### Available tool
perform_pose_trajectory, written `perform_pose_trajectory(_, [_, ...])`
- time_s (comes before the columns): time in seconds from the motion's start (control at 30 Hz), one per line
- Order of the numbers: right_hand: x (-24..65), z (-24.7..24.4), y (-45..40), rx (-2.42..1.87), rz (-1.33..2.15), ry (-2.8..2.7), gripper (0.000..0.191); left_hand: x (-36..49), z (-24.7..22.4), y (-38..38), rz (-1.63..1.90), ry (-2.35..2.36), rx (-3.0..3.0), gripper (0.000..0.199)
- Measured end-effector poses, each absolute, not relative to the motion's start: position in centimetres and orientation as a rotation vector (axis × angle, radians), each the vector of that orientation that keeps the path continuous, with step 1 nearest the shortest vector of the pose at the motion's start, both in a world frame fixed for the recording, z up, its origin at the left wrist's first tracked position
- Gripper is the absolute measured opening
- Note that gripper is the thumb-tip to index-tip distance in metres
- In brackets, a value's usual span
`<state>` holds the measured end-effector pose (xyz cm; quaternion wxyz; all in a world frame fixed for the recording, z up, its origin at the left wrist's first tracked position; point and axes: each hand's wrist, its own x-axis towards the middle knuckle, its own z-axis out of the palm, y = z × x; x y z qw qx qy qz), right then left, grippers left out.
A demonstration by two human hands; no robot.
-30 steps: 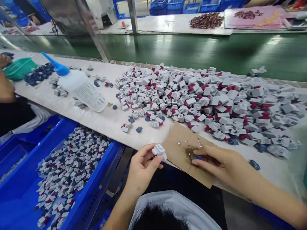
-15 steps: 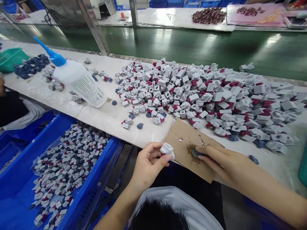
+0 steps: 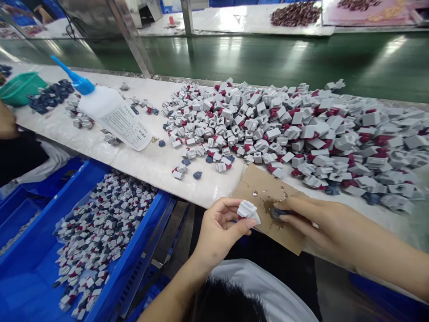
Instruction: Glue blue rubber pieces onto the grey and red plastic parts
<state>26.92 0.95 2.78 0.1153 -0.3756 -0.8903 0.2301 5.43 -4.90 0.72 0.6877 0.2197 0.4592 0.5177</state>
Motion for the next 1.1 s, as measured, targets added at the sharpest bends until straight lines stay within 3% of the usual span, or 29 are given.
perform_pose_trajectory(0.2, [25.6, 5.5, -0.3, -1.208, 0.966, -2.165, 0.027, 6.1, 0.9, -5.0, 1.138, 0.957, 0.395, 0.039])
perform_pose_trajectory(0.6, [24.3, 5.8, -0.2, -1.011, 1.379, -2.151, 0.013, 6.2, 1.5, -5.1, 1.114, 1.024, 0.557, 0.038])
perform_pose_trajectory(0.9, [24.0, 4.4, 0.1, -1.036, 1.662, -2.022, 0.023, 6.6, 0.9, -5.1, 1.097, 1.004, 0.574, 0.037])
perform_pose_trajectory(1.03, [23.9, 4.5, -0.1, -0.945, 1.612, -2.163, 0.021, 5.2, 0.9, -5.7, 0.972, 0.996, 0.648, 0.037])
perform_pose_trajectory(1.1, [25.7, 4.7, -0.4, -1.012, 1.343, -2.239, 0.026, 2.7, 1.1, -6.6, 1.012, 1.096, 0.652, 0.039])
